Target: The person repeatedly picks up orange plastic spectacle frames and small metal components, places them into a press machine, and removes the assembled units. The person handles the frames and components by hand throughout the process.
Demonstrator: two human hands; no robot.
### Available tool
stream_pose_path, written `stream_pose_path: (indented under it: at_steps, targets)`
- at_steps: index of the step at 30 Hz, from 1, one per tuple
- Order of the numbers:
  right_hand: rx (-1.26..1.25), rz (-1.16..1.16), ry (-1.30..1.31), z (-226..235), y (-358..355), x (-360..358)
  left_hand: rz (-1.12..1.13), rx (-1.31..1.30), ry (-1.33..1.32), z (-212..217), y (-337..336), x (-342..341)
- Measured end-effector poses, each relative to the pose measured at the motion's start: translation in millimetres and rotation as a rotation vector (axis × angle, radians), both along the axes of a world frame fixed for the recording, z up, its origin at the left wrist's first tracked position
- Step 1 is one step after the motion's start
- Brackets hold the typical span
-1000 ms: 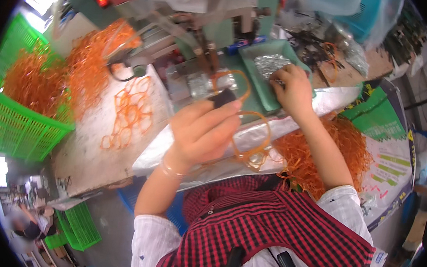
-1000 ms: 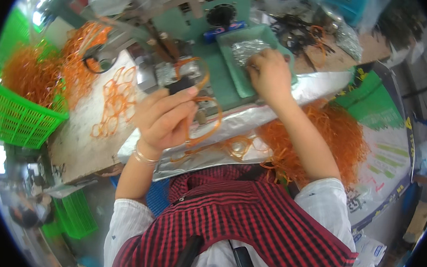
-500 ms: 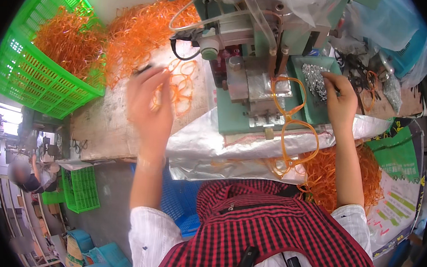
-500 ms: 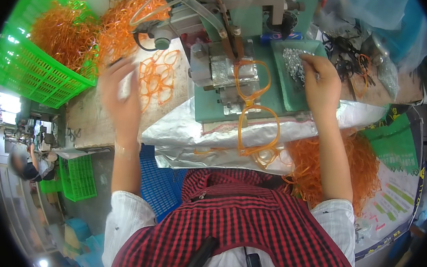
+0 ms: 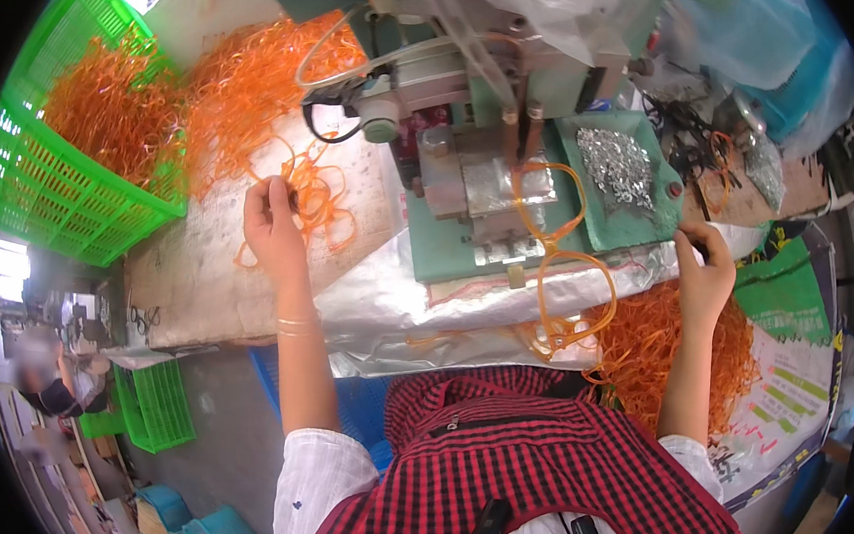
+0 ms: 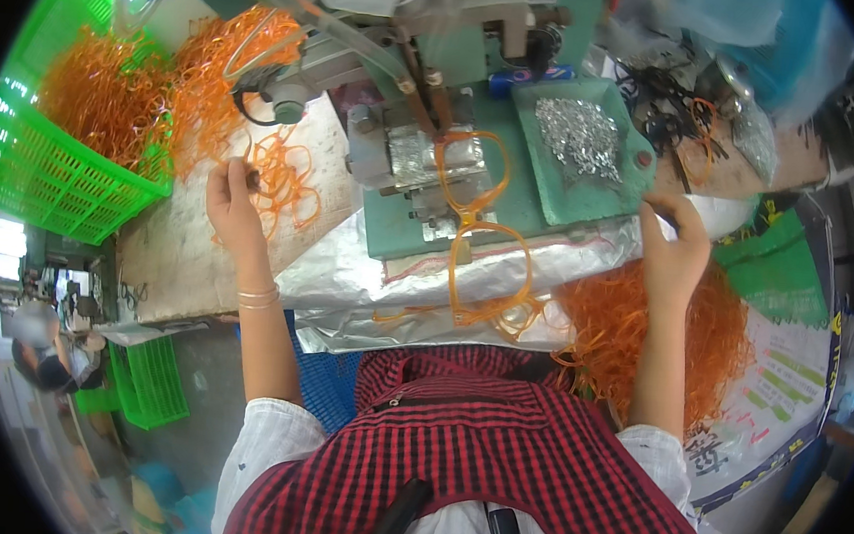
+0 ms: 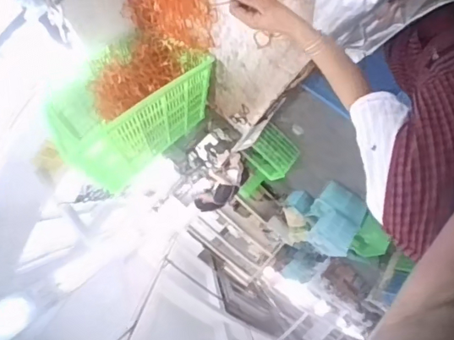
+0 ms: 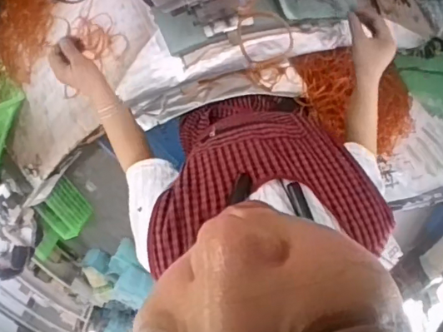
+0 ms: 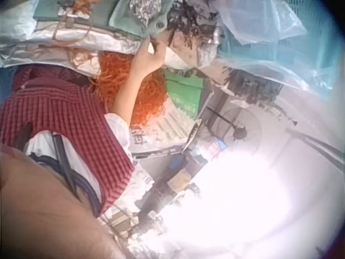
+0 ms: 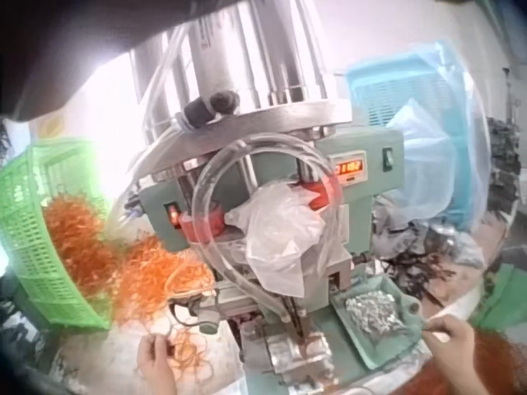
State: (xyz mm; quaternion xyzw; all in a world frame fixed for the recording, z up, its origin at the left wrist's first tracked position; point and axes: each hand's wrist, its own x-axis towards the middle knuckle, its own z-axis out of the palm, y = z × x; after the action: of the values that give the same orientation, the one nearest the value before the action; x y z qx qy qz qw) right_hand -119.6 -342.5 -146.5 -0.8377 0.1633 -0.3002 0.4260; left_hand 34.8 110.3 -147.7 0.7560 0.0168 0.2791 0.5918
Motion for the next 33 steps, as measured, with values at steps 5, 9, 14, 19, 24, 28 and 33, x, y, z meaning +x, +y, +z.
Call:
stream_pose_path:
  at_steps: [5, 9, 14, 19, 24, 28, 33]
  targets:
    - [0.213, 0.452, 0.009, 78.3, 68.4, 45.8, -0.184, -0.209, -0.077, 15.8, -41.6, -3.4]
    - [0.503, 0.606, 0.001, 83.6, 100.9, 107.6, -0.223, -0.142, -0.089, 7.9, -65.5, -4.6]
    - [0.441, 0.567, -0.033, 74.0, 114.1, 102.8, -0.114, -0.355, -0.009, -18.7, -64.4, -46.2]
    - [0.521, 0.561, 0.005, 79.8, 114.9, 99.4, -0.199, -0.369, -0.285, 32.5, -80.6, -48.8]
    - [0.837, 0.661, -0.029, 93.3, 127.5, 96.2, -0.365, -0.159, -0.568, 120.3, -116.1, -41.4]
    - [0.729, 0.590, -0.075, 98.8, 139.4, 75.0, -0.369, -0.125, -0.572, 124.3, -124.9, -40.9]
    - [0.349, 0.660, -0.155, 78.7, 100.5, 68.4, -0.719, 0.161, -0.731, 84.5, -140.9, -59.4]
